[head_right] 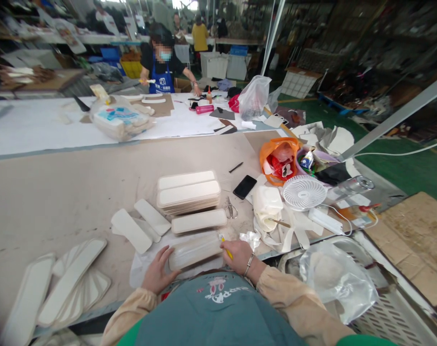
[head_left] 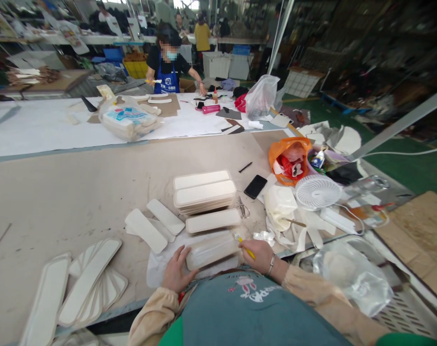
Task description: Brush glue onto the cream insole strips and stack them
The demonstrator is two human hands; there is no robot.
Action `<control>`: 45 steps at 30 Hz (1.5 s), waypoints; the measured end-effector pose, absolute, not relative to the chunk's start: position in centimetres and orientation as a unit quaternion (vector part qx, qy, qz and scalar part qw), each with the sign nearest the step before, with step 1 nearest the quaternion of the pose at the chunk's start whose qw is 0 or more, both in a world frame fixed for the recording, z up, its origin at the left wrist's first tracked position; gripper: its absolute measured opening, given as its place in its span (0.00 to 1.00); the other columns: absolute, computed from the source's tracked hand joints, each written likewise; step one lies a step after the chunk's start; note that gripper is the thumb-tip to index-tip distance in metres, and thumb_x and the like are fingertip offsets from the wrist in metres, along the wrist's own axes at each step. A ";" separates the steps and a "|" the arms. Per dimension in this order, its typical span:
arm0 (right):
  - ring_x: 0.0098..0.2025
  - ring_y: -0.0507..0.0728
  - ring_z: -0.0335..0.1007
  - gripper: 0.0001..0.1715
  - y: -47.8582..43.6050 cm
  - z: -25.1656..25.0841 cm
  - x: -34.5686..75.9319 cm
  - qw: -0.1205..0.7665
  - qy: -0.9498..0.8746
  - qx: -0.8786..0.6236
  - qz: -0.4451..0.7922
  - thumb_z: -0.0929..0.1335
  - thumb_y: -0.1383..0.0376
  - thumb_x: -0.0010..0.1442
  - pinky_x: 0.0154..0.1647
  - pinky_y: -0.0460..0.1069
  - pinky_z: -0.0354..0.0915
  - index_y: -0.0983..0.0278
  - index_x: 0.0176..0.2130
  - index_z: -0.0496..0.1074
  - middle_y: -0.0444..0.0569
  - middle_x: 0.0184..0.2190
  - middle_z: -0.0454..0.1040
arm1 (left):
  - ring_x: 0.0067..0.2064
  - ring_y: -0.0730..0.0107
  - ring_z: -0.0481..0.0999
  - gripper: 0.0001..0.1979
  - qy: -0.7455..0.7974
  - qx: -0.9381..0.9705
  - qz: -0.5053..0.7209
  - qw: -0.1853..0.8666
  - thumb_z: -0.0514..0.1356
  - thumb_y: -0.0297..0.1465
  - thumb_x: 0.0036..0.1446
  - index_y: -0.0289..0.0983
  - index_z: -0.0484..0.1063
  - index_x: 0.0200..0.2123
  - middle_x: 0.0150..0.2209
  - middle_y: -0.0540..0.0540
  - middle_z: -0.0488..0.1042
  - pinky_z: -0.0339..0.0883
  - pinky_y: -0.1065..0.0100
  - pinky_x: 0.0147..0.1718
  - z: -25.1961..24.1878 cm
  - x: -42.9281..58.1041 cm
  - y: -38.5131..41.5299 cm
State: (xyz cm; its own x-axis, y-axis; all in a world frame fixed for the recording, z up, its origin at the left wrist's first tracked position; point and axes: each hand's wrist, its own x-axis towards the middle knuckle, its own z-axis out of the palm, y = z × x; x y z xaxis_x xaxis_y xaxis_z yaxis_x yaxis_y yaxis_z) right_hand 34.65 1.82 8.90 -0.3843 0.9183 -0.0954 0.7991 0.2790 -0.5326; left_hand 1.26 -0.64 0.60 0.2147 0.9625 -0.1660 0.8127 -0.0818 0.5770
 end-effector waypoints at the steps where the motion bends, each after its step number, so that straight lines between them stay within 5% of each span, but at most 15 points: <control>1: 0.34 0.59 0.75 0.15 1.9 8.8 33.9 0.112 -0.800 -0.529 0.259 0.62 0.66 0.58 0.38 0.50 0.68 0.62 0.41 0.76 0.53 0.32 0.79 | 0.60 0.52 0.63 0.35 0.612 0.724 0.131 0.291 0.64 0.40 0.47 0.41 0.59 0.58 0.61 0.38 0.58 0.60 0.52 0.57 0.6 1.2 -0.6; 7: 0.35 0.56 0.75 0.14 2.2 9.0 30.2 0.187 -0.760 -0.453 0.427 0.62 0.64 0.60 0.39 0.47 0.67 0.61 0.41 0.76 0.48 0.35 0.79 | 0.59 0.52 0.63 0.35 0.608 0.722 0.139 0.300 0.64 0.39 0.47 0.38 0.60 0.58 0.60 0.37 0.59 0.60 0.52 0.57 0.6 1.2 -0.5; 17: 0.23 0.50 0.68 0.17 3.1 8.1 25.8 0.210 -0.520 -0.447 0.697 0.67 0.57 0.55 0.28 0.46 0.67 0.64 0.40 0.74 0.44 0.25 0.76 | 0.60 0.52 0.62 0.37 0.618 0.700 0.146 0.327 0.66 0.35 0.42 0.36 0.60 0.57 0.60 0.36 0.60 0.58 0.51 0.58 1.8 1.8 -0.6; 45: 0.21 0.49 0.67 0.13 2.0 6.1 28.0 0.227 -0.464 -0.486 0.706 0.68 0.61 0.52 0.26 0.44 0.66 0.66 0.36 0.75 0.43 0.22 0.74 | 0.59 0.53 0.64 0.36 0.607 0.720 0.155 0.299 0.65 0.39 0.45 0.39 0.60 0.57 0.58 0.38 0.61 0.61 0.51 0.57 0.6 1.4 -0.5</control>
State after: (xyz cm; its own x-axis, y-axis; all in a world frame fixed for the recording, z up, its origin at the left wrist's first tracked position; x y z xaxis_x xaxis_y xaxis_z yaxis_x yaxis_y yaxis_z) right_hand 28.00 2.00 6.10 -0.4254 0.7704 -0.4748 0.1299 -0.4673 -0.8745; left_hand 1.42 -0.51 0.64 0.2157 0.9664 -0.1398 0.7807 -0.0847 0.6191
